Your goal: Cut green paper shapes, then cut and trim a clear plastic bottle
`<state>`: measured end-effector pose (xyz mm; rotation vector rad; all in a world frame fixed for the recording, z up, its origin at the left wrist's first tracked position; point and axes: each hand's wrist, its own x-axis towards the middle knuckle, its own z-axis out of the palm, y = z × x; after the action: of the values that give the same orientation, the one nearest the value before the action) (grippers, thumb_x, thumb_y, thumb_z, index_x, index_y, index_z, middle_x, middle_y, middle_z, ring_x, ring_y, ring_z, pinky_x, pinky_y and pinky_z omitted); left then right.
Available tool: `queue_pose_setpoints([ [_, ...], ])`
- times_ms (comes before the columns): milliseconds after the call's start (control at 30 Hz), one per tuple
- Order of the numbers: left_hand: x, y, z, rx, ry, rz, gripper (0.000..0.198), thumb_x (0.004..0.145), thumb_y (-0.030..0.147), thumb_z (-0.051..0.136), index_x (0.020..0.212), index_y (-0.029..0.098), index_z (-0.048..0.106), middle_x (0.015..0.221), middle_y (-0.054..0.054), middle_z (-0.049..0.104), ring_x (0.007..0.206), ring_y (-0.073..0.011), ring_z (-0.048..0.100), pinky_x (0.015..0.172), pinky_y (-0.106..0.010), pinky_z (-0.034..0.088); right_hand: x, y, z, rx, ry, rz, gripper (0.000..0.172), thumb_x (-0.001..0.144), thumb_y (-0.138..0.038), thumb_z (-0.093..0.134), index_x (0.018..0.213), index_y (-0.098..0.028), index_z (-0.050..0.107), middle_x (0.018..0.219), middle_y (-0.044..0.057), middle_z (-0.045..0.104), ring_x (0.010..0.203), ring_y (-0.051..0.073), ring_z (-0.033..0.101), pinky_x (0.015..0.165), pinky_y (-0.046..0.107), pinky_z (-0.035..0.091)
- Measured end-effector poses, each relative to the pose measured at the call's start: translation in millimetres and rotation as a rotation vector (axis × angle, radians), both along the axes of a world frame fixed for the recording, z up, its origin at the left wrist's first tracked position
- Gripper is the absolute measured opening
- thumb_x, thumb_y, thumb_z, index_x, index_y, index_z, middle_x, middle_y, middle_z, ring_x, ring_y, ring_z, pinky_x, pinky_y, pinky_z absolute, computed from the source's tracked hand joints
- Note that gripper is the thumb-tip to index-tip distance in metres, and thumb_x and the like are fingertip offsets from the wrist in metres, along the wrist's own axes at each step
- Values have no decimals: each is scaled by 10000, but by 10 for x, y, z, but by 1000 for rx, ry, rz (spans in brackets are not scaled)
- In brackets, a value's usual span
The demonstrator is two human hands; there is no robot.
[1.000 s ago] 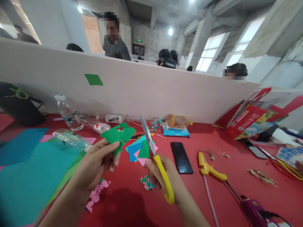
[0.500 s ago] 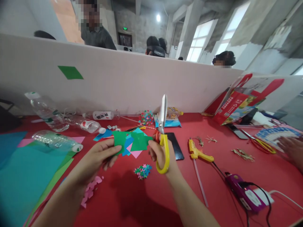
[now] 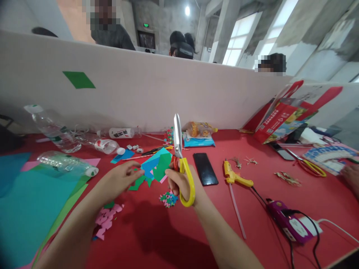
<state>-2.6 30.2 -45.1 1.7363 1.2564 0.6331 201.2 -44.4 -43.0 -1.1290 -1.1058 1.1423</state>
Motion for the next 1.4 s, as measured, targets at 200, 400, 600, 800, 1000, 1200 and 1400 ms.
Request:
queue_pose_setpoints([
  [200,208,-288,225,-260,-327,-282,257,820,378,642,1015,218,593,732,-12,706,629,-205,708,587,-292,516,-102,-45,-76,-32,-38,18,340,851,-364,572,569,-228,439,351,-92,396,322,83,386,368,223,314],
  [400,294,-347,293,-341,-402,-216,122,752,277,625,732,196,536,567,26,654,444,-126,614,471,-235,468,-92,-88,-28,-19,-60,27,314,868,-350,565,601,-208,480,411,-80,446,344,72,393,374,216,314],
  [600,269,-343,262,-372,-463,-225,183,780,343,657,776,177,581,633,-5,684,489,-143,644,473,-241,482,-121,-104,-19,13,23,-2,161,835,-327,563,744,-219,484,405,-117,429,337,81,361,391,220,350],
  [800,310,-377,257,-322,-503,-190,239,829,343,639,670,165,641,628,-15,685,511,-120,645,480,-205,478,-131,-126,-114,74,40,-23,274,900,-339,560,675,-215,465,444,-96,411,375,83,359,398,220,333],
  [1000,251,-369,349,-104,-655,11,189,822,275,653,652,193,647,584,25,664,463,-85,601,452,-170,457,17,-197,-50,32,-212,102,379,877,-555,602,784,-192,545,531,-71,432,456,94,376,449,228,302],
  [1200,17,-321,459,28,-740,266,146,805,233,678,665,199,653,578,38,652,450,-75,565,428,-160,438,102,-292,42,-100,-445,368,576,772,-726,638,925,-180,536,702,-42,431,613,118,322,516,243,259],
  [1400,-61,-338,463,131,-673,289,114,817,219,663,706,198,648,556,35,631,467,-83,552,445,-170,440,-37,-327,156,-97,-446,470,623,781,-795,548,810,-174,497,740,-16,424,654,132,320,564,259,276],
])
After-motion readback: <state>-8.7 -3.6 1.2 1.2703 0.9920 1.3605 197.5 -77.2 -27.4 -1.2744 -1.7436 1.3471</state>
